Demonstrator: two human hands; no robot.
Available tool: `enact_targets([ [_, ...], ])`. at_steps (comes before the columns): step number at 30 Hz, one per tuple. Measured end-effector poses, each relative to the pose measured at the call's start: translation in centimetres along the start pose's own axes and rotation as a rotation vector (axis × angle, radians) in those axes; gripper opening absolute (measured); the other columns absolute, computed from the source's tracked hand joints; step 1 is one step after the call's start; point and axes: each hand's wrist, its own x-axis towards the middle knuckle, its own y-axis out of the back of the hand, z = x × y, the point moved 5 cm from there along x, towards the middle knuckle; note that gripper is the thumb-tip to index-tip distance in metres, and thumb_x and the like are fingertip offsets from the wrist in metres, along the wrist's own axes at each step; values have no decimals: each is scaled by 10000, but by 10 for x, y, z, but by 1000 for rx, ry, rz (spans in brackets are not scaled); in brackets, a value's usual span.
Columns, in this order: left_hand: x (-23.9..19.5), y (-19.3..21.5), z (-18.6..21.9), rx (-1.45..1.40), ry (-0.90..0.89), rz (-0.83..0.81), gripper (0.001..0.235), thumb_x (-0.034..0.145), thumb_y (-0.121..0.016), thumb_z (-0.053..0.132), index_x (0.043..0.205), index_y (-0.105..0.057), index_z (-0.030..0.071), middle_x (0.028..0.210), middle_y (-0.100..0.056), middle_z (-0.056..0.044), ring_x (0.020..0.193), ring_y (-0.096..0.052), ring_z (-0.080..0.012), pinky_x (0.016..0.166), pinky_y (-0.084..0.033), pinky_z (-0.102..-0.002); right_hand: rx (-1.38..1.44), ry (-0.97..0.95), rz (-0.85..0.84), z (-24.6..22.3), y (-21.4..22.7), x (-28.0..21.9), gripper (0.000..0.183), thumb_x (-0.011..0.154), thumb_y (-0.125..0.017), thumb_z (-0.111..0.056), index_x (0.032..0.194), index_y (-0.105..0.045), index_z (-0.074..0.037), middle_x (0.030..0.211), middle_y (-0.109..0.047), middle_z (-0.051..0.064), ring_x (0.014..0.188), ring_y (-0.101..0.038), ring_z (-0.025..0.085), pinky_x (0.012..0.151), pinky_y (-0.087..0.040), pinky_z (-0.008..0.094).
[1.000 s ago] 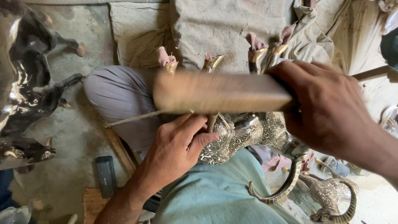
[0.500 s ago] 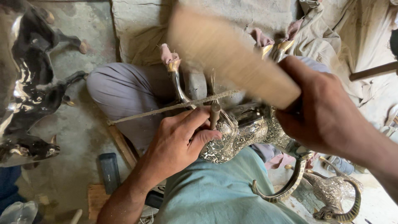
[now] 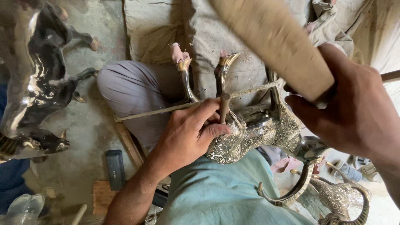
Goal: The person hammers a metal animal sculpture with a wooden mallet and a small metal punch. They reposition the sculpture on a cushioned block to access different areas and continue striking the surface to refine the decorative patterns.
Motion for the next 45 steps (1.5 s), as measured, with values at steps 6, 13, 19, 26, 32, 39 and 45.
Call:
enact_targets([
  [6, -2, 1, 5, 63, -8, 16, 310, 937, -753, 246, 1103, -625, 18, 872, -740, -101, 779, -761, -218, 657, -573, -345, -621, -75, -370, 12, -18, 13, 260, 1031, -585, -253, 1271, -588, -155, 828, -645, 24, 626, -612, 176, 537, -526, 302],
  [13, -7, -1, 8, 116, 88, 76, 308, 932, -753, 257, 1068, -617, 16, 848, -761, -95, 730, -786, -210, 610, -597, -338, -512, -28, -251, 24, -22, 19, 373, 989, -542, -154, 1359, -567, -199, 764, -643, 6, 453, -491, 124, 385, -415, 270],
  [19, -15, -6, 4, 198, 117, 113, 300, 929, -765, 249, 1049, -619, 16, 833, -757, -98, 712, -789, -196, 595, -614, -320, -247, 8, -112, 4, -10, 9, 204, 948, -569, -118, 1150, -594, -111, 772, -599, 39, 511, -536, 148, 460, -473, 312],
  [26, -18, 1, 3, 184, 135, 303, 314, 950, -770, 197, 1119, -583, 9, 832, -770, -63, 710, -766, -139, 607, -587, -270, 120, 180, 163, 5, 4, -44, 470, 709, -727, -117, 1156, -612, -28, 848, -727, 126, 655, -721, 259, 611, -596, 395],
  [32, -11, -3, 16, 120, 105, 138, 318, 943, -758, 172, 1195, -628, 27, 860, -782, -68, 807, -791, -113, 668, -611, -259, 105, -26, 172, 37, -6, -60, 496, 798, -820, -272, 1184, -616, -38, 766, -710, 161, 620, -701, 308, 600, -567, 432],
  [39, 4, -12, 32, 333, -121, -23, 300, 911, -792, 212, 1115, -667, 31, 947, -773, -123, 886, -802, -212, 739, -601, -323, -261, -230, -191, 47, -20, -63, 696, 812, -758, -542, 1269, -538, -66, 786, -699, 109, 679, -694, 266, 633, -565, 402],
  [45, 8, -10, 28, 408, -6, -76, 341, 891, -799, 234, 1133, -677, 28, 895, -774, -132, 838, -790, -234, 728, -598, -336, 541, 117, 326, 21, 4, -53, 491, 882, -678, -270, 1208, -434, 4, 918, -614, 163, 796, -644, 309, 628, -548, 411],
])
